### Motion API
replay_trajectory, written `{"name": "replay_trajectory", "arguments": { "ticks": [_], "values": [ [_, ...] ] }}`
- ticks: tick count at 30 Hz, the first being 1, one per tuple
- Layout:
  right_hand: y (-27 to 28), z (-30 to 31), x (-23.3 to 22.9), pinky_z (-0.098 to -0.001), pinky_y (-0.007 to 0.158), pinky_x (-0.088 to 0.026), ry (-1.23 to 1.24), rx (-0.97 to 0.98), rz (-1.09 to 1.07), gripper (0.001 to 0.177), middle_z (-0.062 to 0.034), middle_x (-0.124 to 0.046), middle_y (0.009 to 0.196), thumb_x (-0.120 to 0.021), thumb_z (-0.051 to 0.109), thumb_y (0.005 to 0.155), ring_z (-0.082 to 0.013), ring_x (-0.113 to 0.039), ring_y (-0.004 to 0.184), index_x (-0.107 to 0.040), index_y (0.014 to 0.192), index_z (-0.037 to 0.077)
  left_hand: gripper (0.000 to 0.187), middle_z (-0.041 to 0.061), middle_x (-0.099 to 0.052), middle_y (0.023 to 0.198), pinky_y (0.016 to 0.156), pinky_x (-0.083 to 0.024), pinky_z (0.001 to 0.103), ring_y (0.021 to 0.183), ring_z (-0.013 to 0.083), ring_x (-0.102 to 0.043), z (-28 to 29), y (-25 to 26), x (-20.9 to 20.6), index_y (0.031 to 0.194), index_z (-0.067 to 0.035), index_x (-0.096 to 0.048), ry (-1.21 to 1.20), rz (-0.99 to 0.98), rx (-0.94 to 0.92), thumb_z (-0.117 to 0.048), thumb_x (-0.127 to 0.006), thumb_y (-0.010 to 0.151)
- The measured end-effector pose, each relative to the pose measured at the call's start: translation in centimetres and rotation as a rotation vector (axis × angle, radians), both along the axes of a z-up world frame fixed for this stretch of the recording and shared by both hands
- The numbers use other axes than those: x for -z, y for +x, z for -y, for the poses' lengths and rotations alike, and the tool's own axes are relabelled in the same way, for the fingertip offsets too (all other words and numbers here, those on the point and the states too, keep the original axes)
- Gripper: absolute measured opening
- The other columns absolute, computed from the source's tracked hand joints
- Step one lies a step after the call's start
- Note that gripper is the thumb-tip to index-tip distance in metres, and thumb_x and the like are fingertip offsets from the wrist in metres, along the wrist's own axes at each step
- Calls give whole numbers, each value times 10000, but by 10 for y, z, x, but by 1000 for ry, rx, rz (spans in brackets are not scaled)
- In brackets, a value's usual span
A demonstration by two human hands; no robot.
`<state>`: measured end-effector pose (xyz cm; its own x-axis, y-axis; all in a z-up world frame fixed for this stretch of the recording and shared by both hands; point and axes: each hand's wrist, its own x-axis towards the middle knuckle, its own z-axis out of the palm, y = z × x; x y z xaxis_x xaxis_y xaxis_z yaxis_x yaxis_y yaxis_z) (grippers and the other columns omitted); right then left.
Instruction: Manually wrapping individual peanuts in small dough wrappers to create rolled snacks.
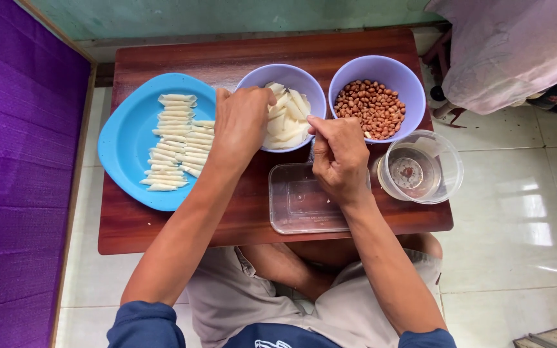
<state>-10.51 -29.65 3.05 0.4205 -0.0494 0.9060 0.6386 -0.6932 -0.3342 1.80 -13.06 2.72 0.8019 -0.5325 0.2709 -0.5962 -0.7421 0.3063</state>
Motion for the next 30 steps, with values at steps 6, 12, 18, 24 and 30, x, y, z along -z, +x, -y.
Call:
{"name": "replay_trajectory", "arguments": {
  "ticks": [6, 12, 18, 24, 30],
  "values": [
    [-3, 0, -1, -389, 771, -549, 39, -7, 7, 203, -94, -735, 889, -613, -29, 1009, -294, -664, 789, -773, 1131, -2, 264, 92, -699, 849, 721, -523, 437, 820, 331, -717, -19, -29, -57, 1081, -132, -751, -298, -126, 82, 13, -697, 867],
    [-3, 3, 3, -415, 778, -546, 16, 36, 48, 189, -146, -721, 986, -660, -3, 987, -316, -658, 828, -751, 1152, -15, 285, 81, -736, 816, 671, -576, 342, 734, 248, -731, -21, -38, -69, 1128, -89, -729, -458, -56, 157, 42, -717, 875],
    [-5, 4, -2, -436, 884, -535, -35, 66, 76, 306, -186, -675, 1199, -772, 91, 969, -341, -660, 996, -697, 1250, -2, 281, 117, -710, 799, 631, -603, 300, 669, 153, -695, -1, -51, -85, 1163, -78, -729, -607, -511, 311, -1, -663, 901],
    [-7, 8, 7, -418, 754, -582, 133, 34, -13, 136, -192, -756, 974, -702, 42, 1001, -385, -736, 827, -770, 1104, -16, 226, 123, -682, 770, 555, -551, 285, 629, 135, -640, 19, -40, -81, 1150, -38, -724, -692, -467, 396, -44, -707, 924],
    [-11, 4, -3, -393, 671, -576, 285, 73, -46, 185, -166, -746, 850, -625, 101, 1048, -318, -731, 700, -763, 1061, -21, 335, 102, -703, 849, 630, -574, 239, 706, 118, -642, 39, -41, -62, 1249, -42, -685, -858, -494, 487, -118, -783, 938]
  ]
}}
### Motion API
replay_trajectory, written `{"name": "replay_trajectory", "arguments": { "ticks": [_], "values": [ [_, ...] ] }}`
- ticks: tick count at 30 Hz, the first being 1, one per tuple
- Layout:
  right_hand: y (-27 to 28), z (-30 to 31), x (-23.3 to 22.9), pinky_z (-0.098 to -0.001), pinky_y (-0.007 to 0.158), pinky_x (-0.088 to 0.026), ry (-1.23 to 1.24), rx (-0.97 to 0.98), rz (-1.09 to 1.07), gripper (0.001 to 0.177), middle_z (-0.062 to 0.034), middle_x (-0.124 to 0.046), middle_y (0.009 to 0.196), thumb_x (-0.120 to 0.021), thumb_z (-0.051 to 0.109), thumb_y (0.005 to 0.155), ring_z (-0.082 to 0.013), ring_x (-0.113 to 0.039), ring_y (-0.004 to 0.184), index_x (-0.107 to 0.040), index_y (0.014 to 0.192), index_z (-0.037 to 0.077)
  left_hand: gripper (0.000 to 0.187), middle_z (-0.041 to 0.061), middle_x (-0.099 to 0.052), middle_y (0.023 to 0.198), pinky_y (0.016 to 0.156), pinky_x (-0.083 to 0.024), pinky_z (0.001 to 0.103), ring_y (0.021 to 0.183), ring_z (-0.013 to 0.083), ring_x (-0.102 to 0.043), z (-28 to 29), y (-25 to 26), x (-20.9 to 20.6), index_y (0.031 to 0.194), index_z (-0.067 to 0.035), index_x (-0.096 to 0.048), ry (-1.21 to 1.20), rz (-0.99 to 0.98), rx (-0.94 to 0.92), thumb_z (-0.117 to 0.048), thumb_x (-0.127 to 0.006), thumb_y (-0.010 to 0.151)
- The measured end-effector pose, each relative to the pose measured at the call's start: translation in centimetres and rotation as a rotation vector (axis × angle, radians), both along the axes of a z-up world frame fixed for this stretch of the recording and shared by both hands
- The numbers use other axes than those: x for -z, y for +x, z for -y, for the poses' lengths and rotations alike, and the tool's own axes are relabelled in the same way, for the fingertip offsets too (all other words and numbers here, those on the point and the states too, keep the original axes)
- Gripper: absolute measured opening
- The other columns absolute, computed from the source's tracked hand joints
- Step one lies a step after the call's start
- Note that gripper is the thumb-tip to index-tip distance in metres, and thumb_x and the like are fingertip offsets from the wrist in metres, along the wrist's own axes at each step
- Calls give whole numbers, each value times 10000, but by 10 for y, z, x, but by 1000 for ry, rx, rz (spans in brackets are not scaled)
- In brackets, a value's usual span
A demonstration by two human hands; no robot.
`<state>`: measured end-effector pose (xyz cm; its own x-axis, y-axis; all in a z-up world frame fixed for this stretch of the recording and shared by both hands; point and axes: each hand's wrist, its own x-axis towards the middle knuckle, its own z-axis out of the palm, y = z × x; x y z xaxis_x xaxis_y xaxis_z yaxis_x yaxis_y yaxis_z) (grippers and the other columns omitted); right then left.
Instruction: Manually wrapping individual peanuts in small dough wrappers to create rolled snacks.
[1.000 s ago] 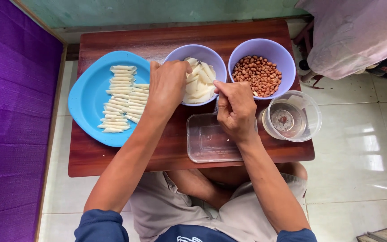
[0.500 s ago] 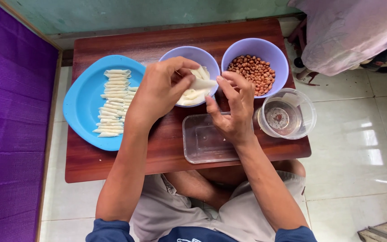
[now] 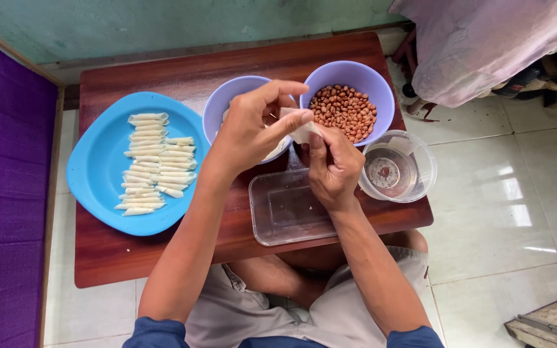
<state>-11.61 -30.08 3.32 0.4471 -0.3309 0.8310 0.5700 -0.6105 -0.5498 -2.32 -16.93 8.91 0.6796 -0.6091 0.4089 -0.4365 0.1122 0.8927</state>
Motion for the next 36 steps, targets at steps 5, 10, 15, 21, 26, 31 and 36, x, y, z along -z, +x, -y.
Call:
{"name": "replay_trajectory", "arguments": {
  "ticks": [5, 10, 15, 21, 26, 31, 36],
  "values": [
    [-2, 5, 11, -355, 640, -573, 73, 39, -48, 218, -137, -737, 783, -592, 114, 1052, -245, -725, 669, -757, 1040, -28, 341, 72, -705, 878, 664, -578, 226, 767, 96, -632, 1, -5, 9, 1248, -52, -708, -60, -7, 37, -83, -799, 921],
    [-3, 1, 5, -354, 705, -573, 157, -3, -13, 193, -188, -730, 848, -659, 87, 1019, -166, -679, 763, -736, 1124, -56, 138, 83, -685, 803, 610, -550, 231, 731, 106, -606, -2, -9, 10, 1094, -65, -778, -45, 52, 2, -66, -740, 961],
    [-1, 3, 13, -350, 670, -579, 155, -49, 19, 215, -222, -701, 869, -685, -49, 975, -221, -699, 754, -666, 1173, -131, 103, 75, -634, 700, 558, -476, 264, 638, 108, -524, -9, -9, 12, 1037, -72, -798, 14, 117, 13, -71, -740, 952],
    [-4, -1, 8, -358, 796, -589, 115, 83, -53, 168, -165, -774, 994, -635, 66, 1037, -249, -757, 929, -751, 1106, -35, 104, 66, -619, 694, 561, -460, 255, 630, 107, -509, -11, -10, 9, 1038, -80, -798, 22, 137, -7, -71, -722, 968],
    [-10, -1, 5, -328, 667, -580, 188, 86, -84, 142, -150, -738, 797, -669, 92, 1018, -173, -709, 743, -740, 1029, -31, 133, 80, -637, 717, 575, -497, 275, 621, 145, -579, 0, -25, 6, 1049, -61, -773, -10, 163, -115, -95, -650, 1011],
    [-8, 12, 29, -247, 473, -505, 246, 109, -107, 291, -57, -599, 493, -636, 239, 1044, -136, -611, 446, -626, 863, 10, 169, 84, -667, 696, 568, -537, 268, 585, 137, -621, 7, -35, 8, 1037, -57, -759, -35, 117, -202, -132, -607, 1039],
    [-10, 5, 10, -265, 546, -498, 234, -26, -79, 214, -156, -638, 697, -632, 152, 1039, -103, -569, 622, -614, 1154, -26, 200, 99, -632, 557, 520, -518, 280, 495, 187, -613, 5, -35, 17, 853, -49, -727, 15, 121, -207, -203, -709, 980]
  ]
}}
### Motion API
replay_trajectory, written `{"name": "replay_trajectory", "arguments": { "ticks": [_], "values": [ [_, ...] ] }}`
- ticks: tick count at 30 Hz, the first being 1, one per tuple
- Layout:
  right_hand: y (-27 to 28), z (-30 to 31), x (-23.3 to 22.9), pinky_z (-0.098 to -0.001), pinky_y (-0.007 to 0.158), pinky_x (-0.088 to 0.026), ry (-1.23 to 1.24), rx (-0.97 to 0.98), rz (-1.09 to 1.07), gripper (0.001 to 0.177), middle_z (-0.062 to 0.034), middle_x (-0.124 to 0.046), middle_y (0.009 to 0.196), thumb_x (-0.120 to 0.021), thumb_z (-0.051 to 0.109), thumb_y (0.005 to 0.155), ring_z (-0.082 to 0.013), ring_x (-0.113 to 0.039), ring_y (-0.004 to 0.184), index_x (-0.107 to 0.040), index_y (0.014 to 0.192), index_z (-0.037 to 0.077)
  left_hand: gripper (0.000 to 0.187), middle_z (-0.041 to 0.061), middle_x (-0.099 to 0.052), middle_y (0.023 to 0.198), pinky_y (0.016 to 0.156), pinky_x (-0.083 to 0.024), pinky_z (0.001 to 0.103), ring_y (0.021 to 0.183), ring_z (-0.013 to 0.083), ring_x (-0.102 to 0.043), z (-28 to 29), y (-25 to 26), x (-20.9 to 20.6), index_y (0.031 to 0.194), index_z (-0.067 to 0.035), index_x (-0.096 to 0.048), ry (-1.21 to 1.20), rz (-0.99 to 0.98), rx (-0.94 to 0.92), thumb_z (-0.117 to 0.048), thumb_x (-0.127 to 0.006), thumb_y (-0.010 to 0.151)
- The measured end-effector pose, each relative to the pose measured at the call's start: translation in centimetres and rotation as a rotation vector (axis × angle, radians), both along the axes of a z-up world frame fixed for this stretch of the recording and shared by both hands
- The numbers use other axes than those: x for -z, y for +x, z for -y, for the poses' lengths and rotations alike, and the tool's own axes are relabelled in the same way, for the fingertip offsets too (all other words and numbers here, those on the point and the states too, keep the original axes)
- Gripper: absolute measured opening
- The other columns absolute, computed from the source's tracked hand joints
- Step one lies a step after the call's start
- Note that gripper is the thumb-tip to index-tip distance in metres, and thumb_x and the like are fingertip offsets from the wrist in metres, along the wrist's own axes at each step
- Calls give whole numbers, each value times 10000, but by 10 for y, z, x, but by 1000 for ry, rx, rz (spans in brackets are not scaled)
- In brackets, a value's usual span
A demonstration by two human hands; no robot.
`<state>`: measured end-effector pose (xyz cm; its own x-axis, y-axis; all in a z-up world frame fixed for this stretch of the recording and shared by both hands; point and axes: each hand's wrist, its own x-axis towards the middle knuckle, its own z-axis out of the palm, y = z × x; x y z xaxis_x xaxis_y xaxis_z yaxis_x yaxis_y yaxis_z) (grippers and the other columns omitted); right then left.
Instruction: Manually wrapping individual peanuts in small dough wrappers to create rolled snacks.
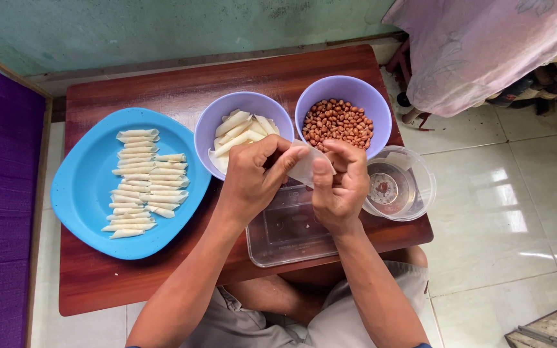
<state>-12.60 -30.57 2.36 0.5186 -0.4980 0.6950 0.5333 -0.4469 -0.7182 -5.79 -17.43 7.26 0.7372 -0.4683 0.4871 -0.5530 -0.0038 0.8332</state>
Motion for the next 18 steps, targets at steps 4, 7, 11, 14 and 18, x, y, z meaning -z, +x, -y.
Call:
{"name": "replay_trajectory", "arguments": {
  "ticks": [4, 7, 11, 14, 18],
  "values": [
    [1, -5, -5, -248, 482, -515, 11, -3, -25, 156, -166, -710, 711, -644, 76, 1022, -123, -619, 498, -670, 1037, -77, 261, 68, -605, 502, 486, -490, 267, 453, 173, -592, -2, 4, 1, 767, -69, -698, 8, 56, -21, -222, -717, 977],
    [2, -2, 2, -266, 452, -499, 8, -7, -28, 142, -165, -722, 710, -689, 76, 998, -123, -641, 535, -704, 997, -65, 271, 79, -604, 496, 484, -486, 277, 451, 183, -585, -4, 8, 3, 746, -65, -686, -16, 83, -11, -209, -721, 973],
    [3, -3, 0, -244, 450, -482, -13, 10, -30, 138, -117, -689, 637, -740, 104, 965, -90, -611, 501, -712, 956, -30, 287, 76, -571, 469, 475, -461, 280, 428, 177, -547, -7, 15, 5, 727, -84, -674, -42, 127, -3, -233, -739, 963],
    [1, -6, -9, -257, 430, -470, -37, -11, -21, 111, -112, -656, 575, -729, 82, 965, -82, -575, 475, -725, 955, -29, 248, 59, -560, 457, 475, -459, 274, 414, 172, -540, -10, 18, 5, 753, -96, -700, -52, 144, 2, -229, -751, 956],
    [4, -3, -6, -226, 390, -458, 36, -114, 22, 115, -94, -568, 445, -677, 43, 994, -123, -532, 343, -710, 992, -67, 75, 35, -588, 472, 508, -501, 251, 435, 132, -580, -14, 19, -2, 927, -95, -760, -89, 127, 73, -156, -733, 962]
  ]
}}
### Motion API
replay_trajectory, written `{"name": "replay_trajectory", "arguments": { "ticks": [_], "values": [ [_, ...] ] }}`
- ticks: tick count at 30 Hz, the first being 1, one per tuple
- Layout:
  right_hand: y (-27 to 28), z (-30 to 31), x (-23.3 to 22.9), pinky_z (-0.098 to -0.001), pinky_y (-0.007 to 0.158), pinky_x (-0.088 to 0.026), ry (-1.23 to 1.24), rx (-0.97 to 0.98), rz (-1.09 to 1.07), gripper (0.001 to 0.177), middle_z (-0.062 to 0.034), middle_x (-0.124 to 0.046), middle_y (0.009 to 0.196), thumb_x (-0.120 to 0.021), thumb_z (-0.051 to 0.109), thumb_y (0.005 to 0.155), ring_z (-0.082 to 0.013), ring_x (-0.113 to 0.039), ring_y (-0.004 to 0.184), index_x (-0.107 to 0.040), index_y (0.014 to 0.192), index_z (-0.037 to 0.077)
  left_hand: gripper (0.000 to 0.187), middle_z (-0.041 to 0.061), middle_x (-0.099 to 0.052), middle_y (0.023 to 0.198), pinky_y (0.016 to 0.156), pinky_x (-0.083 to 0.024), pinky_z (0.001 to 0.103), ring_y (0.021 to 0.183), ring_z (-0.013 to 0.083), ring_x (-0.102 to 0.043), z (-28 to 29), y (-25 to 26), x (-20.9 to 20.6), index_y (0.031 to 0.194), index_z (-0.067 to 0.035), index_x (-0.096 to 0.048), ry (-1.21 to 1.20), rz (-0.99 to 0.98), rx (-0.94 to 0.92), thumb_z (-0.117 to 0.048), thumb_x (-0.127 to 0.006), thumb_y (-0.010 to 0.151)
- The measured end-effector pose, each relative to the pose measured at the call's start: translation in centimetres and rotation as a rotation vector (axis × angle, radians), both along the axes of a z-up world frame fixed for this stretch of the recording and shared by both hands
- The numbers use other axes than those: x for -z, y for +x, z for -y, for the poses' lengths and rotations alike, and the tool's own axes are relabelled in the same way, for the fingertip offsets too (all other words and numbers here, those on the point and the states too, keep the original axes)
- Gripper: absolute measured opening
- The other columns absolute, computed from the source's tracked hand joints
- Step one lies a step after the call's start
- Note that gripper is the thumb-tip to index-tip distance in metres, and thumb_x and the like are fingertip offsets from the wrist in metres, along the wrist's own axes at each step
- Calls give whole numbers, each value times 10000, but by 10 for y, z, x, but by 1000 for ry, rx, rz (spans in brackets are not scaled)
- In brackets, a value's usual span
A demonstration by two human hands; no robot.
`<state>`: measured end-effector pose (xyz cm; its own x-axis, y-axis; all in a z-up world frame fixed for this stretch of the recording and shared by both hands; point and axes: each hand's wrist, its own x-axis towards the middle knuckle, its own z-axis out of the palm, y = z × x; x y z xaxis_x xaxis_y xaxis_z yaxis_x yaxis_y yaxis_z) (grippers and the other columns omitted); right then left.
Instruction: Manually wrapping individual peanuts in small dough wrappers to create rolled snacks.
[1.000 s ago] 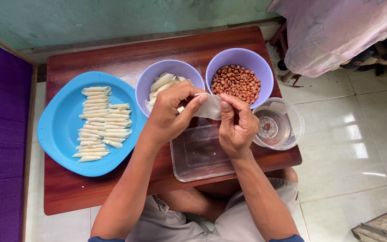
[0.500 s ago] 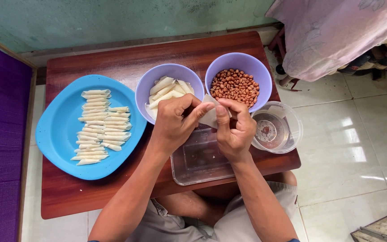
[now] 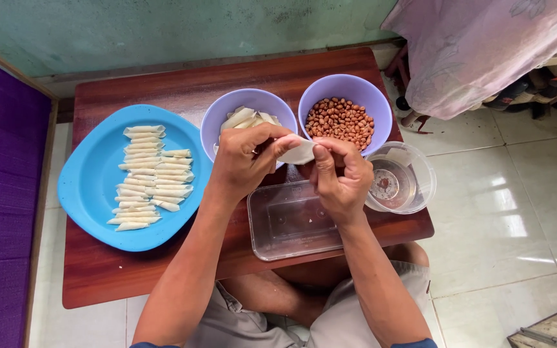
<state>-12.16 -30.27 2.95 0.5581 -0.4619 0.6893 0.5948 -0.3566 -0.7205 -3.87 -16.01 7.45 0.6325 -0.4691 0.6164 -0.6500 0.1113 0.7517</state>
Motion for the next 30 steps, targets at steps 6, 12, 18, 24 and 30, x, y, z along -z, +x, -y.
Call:
{"name": "replay_trajectory", "arguments": {
  "ticks": [6, 12, 18, 24, 30],
  "values": [
    [-8, 5, -26, -316, 535, -601, 29, -130, -107, 149, -244, -729, 1039, -607, 66, 1041, -171, -697, 607, -673, 999, -61, 200, 73, -692, 594, 503, -539, 243, 496, 132, -656, -7, 3, 3, 1127, -108, -757, 24, -23, 135, -145, -770, 931],
    [-31, 8, -20, -385, 655, -622, 34, -66, -116, 131, -244, -705, 969, -648, 18, 1011, -220, -721, 845, -665, 981, -108, 710, 87, -729, 935, 612, -598, 258, 782, 160, -710, 0, -9, 3, 1440, -118, -559, 70, -95, 196, -120, -892, 812],
    [-33, 13, 5, -356, 686, -614, -11, 13, -66, 75, -232, -716, 961, -687, -21, 969, -225, -714, 826, -692, 986, -94, 498, 71, -698, 939, 577, -607, 245, 810, 135, -662, 2, -15, -5, 1374, -133, -634, 92, -101, 244, -51, -791, 909],
    [-31, 7, 19, -348, 624, -636, 67, -103, 2, 197, -253, -668, 1054, -692, -5, 972, -252, -739, 782, -602, 1114, -108, 472, 68, -697, 914, 578, -605, 248, 787, 142, -648, 5, -14, -3, 1353, -129, -650, 127, -64, 242, -20, -779, 912],
    [-31, 14, 26, -351, 557, -600, -77, -12, 32, 100, -249, -715, 923, -695, -7, 958, -252, -731, 722, -669, 957, -103, 333, 96, -680, 888, 584, -607, 284, 792, 168, -639, 7, -17, -1, 1199, -88, -715, 187, -68, 233, -74, -812, 880]
  ]
}}
